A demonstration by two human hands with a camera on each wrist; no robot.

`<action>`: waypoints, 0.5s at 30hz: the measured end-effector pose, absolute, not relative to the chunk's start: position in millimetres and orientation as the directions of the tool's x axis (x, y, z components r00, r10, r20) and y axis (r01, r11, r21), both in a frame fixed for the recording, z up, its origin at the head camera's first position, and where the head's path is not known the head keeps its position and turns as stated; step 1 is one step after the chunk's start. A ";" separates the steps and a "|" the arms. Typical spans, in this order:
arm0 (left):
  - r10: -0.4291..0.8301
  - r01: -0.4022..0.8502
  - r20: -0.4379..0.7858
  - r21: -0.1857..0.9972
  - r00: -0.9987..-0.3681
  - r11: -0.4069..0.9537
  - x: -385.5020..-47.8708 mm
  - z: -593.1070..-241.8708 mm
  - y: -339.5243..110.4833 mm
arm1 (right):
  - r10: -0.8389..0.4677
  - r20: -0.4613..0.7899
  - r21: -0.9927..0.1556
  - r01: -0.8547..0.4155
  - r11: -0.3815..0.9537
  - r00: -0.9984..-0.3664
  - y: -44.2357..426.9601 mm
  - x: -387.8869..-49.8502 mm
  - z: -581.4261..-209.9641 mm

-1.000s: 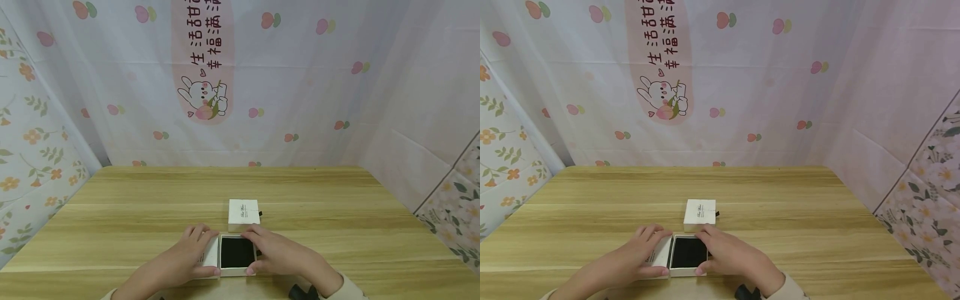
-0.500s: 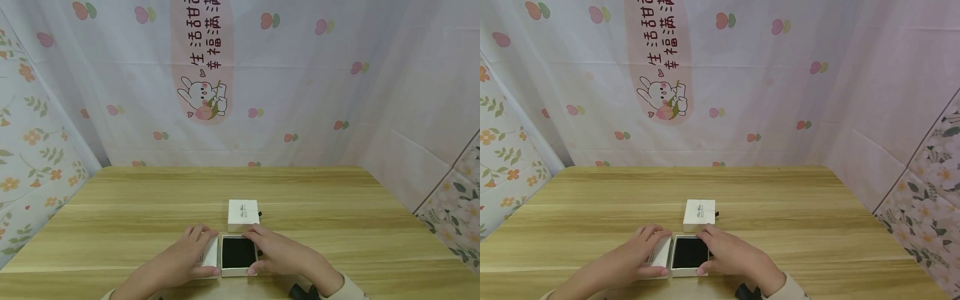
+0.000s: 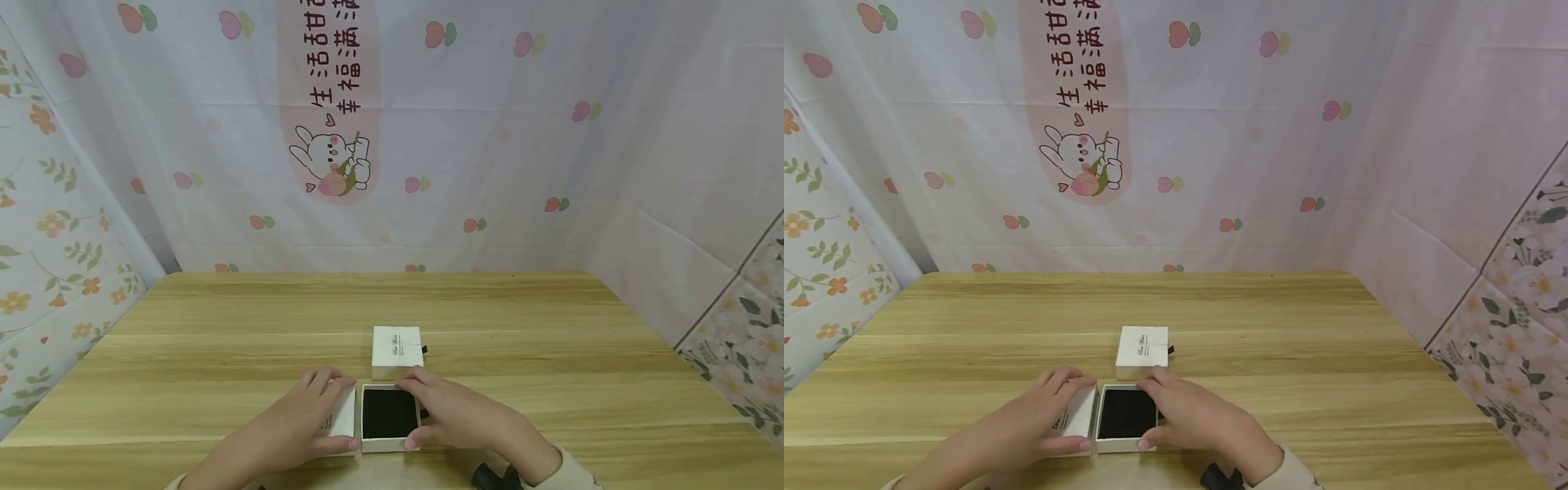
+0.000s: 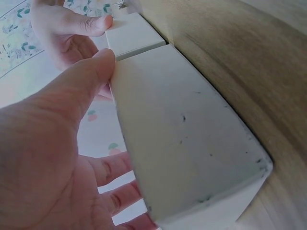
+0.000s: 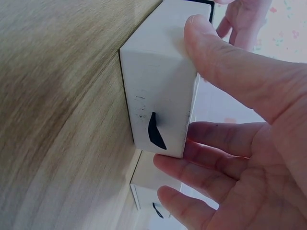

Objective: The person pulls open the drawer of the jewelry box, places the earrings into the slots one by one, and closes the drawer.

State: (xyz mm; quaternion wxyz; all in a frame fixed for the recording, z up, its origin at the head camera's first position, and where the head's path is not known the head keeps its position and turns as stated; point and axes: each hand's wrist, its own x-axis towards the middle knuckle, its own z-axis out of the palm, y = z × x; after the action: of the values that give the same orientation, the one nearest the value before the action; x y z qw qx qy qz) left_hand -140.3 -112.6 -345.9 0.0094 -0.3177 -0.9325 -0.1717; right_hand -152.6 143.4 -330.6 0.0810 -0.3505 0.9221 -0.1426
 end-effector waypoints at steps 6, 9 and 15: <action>0.593 0.600 0.128 0.311 -0.795 0.737 -140.1 -346.3 -112.5 | -0.669 -0.047 -0.324 -0.622 0.713 -0.742 143.9 -152.6 -331.8; 0.593 0.601 0.129 0.306 -0.795 0.739 -139.8 -346.5 -112.7 | -0.670 -0.047 -0.320 -0.624 0.713 -0.741 144.0 -152.6 -331.8; 0.602 0.621 0.163 0.297 -0.781 0.725 -139.8 -347.7 -111.0 | -0.672 -0.040 -0.320 -0.628 0.709 -0.739 144.5 -151.8 -330.8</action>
State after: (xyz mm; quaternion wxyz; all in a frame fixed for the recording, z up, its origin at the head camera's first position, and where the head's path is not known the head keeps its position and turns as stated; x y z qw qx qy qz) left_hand -139.8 -111.0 -347.7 0.0277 -0.3294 -0.9284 -0.1697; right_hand -151.8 144.5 -330.8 0.0771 -0.3529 0.9213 -0.1442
